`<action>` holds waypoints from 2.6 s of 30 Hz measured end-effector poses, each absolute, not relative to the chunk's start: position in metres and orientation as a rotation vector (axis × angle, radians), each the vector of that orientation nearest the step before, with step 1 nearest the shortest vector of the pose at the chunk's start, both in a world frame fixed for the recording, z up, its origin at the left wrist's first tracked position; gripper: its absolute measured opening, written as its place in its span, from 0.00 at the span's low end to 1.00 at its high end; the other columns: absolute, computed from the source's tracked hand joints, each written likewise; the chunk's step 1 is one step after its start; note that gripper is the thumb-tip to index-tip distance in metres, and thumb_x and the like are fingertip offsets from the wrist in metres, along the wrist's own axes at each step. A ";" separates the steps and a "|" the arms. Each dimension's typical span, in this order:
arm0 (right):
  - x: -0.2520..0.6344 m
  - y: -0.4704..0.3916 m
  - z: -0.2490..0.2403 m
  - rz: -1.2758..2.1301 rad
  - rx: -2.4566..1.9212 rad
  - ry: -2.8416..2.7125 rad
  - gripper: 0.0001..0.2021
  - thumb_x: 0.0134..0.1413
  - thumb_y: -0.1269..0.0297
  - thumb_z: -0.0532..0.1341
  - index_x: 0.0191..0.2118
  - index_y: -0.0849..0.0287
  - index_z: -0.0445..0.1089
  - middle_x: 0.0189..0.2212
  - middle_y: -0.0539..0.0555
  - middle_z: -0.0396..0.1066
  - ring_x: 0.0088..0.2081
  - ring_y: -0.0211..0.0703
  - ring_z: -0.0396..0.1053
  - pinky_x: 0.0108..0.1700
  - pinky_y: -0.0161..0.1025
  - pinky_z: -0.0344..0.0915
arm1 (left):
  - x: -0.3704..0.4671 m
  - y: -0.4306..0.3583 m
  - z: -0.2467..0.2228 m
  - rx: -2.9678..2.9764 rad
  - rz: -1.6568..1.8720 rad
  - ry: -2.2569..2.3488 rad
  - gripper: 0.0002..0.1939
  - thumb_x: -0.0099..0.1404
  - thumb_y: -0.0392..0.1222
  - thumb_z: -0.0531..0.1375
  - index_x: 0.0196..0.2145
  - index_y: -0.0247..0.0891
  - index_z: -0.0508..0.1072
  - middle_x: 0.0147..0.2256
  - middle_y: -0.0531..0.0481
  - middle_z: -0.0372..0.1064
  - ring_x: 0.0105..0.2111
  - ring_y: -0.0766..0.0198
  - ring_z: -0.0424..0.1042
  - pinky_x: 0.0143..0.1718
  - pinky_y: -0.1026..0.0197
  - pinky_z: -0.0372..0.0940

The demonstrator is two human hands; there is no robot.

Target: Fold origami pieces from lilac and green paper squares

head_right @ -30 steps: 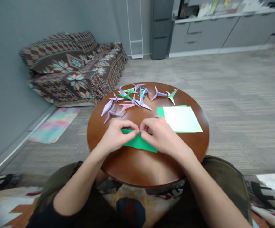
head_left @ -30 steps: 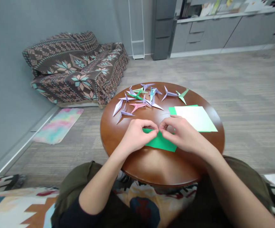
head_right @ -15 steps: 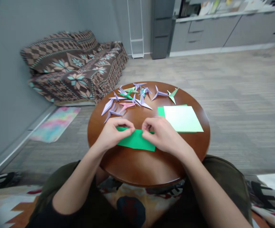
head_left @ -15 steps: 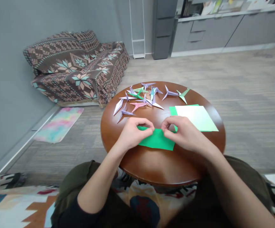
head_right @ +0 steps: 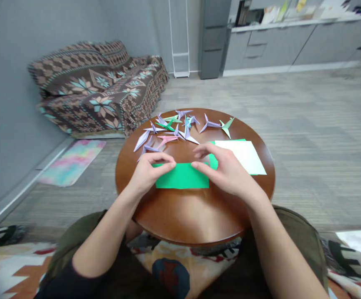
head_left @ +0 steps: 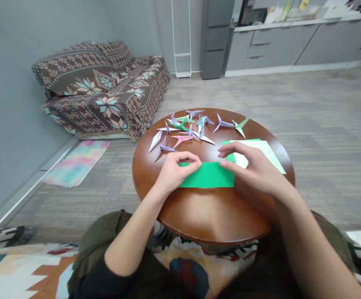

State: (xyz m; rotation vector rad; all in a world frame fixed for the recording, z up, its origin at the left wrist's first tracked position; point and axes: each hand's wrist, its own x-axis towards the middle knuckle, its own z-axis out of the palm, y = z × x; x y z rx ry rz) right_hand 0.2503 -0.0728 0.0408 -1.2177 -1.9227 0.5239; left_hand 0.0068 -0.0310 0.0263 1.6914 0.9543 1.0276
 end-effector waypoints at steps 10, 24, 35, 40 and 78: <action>0.239 -0.076 0.038 0.432 -1.244 -2.147 0.08 0.70 0.66 0.58 0.35 0.57 0.68 0.30 0.51 0.73 0.33 0.44 0.69 0.37 0.39 0.59 | 0.011 -0.035 0.019 1.822 0.870 0.904 0.05 0.57 0.34 0.63 0.29 0.34 0.81 0.27 0.51 0.77 0.27 0.67 0.72 0.32 0.66 0.66; 0.231 -0.080 0.036 0.297 -1.210 -2.248 0.07 0.70 0.67 0.55 0.37 0.55 0.66 0.32 0.54 0.73 0.34 0.48 0.68 0.41 0.43 0.59 | 0.007 -0.037 0.022 1.861 0.837 0.932 0.05 0.55 0.34 0.62 0.27 0.36 0.79 0.26 0.52 0.76 0.27 0.66 0.73 0.30 0.66 0.65; 0.257 -0.074 0.038 0.241 -1.267 -2.085 0.07 0.68 0.65 0.57 0.35 0.54 0.65 0.30 0.53 0.72 0.32 0.47 0.67 0.37 0.43 0.59 | -0.011 -0.027 0.021 1.796 0.844 0.935 0.03 0.54 0.33 0.62 0.24 0.35 0.75 0.25 0.53 0.73 0.26 0.67 0.69 0.31 0.66 0.64; 0.286 -0.064 0.032 0.170 -1.415 -1.658 0.07 0.65 0.61 0.60 0.34 0.53 0.69 0.31 0.52 0.74 0.34 0.49 0.71 0.38 0.44 0.62 | -0.031 -0.014 0.018 1.641 0.912 1.016 0.06 0.56 0.39 0.67 0.26 0.34 0.75 0.25 0.53 0.72 0.27 0.67 0.70 0.33 0.65 0.67; 0.206 -0.078 0.014 1.648 -0.902 -0.780 0.19 0.58 0.51 0.68 0.51 0.48 0.67 0.46 0.55 0.80 0.46 0.51 0.79 0.50 0.52 0.74 | 0.017 -0.042 0.002 0.897 1.024 0.627 0.21 0.54 0.41 0.76 0.42 0.42 0.74 0.40 0.53 0.76 0.36 0.66 0.76 0.39 0.63 0.71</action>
